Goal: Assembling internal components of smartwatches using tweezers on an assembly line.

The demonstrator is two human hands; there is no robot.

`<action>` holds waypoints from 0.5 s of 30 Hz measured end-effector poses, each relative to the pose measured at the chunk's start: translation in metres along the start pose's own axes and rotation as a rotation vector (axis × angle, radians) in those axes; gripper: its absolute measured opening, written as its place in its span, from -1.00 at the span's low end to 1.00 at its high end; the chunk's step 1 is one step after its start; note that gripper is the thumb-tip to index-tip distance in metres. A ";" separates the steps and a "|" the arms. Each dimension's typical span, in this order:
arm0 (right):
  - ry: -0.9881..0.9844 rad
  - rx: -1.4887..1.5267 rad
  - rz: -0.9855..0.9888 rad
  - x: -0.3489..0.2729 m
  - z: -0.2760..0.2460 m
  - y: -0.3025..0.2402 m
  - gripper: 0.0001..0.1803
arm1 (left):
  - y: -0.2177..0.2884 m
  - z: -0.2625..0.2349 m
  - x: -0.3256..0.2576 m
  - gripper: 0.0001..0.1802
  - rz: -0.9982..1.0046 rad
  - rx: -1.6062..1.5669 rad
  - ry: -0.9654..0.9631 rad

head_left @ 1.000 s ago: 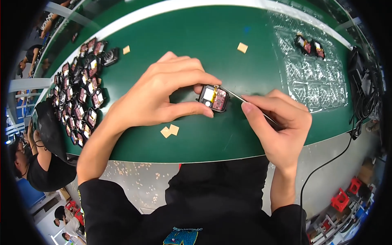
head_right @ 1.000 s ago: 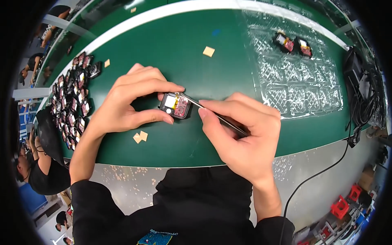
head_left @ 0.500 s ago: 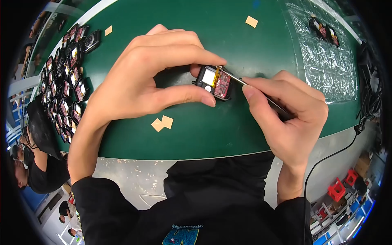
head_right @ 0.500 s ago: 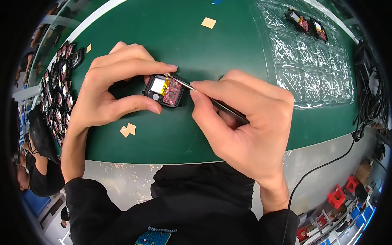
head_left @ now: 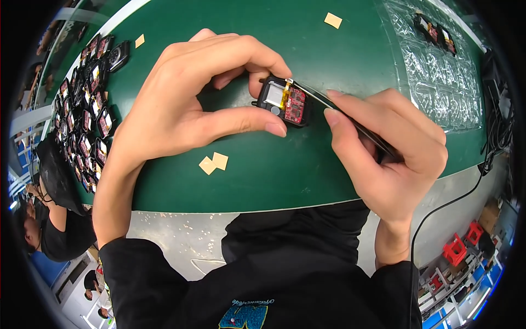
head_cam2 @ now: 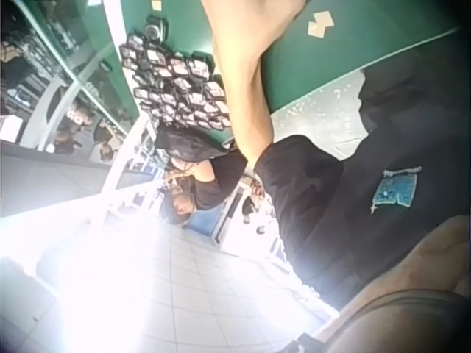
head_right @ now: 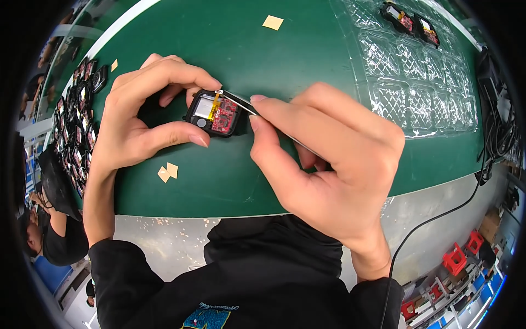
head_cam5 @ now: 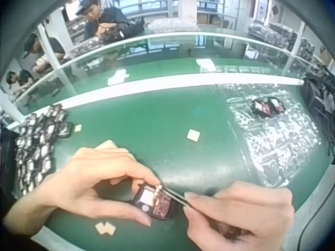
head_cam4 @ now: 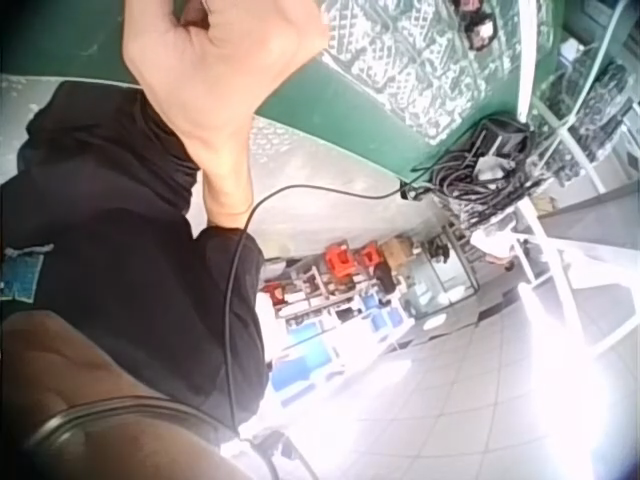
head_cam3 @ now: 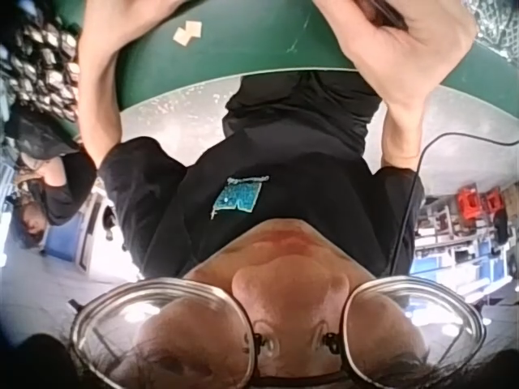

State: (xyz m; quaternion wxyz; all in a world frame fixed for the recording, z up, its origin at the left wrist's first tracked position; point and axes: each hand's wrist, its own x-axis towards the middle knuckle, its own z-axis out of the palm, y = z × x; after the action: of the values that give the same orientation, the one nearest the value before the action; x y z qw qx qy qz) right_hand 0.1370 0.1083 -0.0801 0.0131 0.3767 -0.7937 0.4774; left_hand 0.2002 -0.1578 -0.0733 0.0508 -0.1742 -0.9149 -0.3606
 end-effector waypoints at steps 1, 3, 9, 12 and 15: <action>0.000 -0.024 -0.022 0.000 0.000 0.000 -0.70 | 0.000 0.000 0.000 -0.29 -0.002 0.000 0.000; 0.003 -0.029 -0.037 -0.001 0.002 0.001 -0.69 | 0.000 -0.001 0.000 -0.29 0.004 0.011 -0.012; 0.020 -0.048 -0.085 0.001 0.007 0.003 -0.68 | -0.004 -0.001 0.002 -0.27 0.026 -0.020 -0.015; -0.008 -0.010 -0.040 0.002 0.004 0.000 -0.71 | -0.004 -0.004 0.001 -0.27 0.026 -0.026 -0.031; -0.058 0.064 0.062 0.003 -0.001 -0.001 -0.76 | -0.008 -0.007 0.002 -0.28 0.022 -0.078 -0.064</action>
State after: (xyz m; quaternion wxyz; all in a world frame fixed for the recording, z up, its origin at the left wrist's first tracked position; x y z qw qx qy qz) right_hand 0.1354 0.1067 -0.0774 -0.0368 0.3662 -0.7893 0.4915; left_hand 0.1958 -0.1671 -0.0728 0.0185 -0.1974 -0.8993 -0.3897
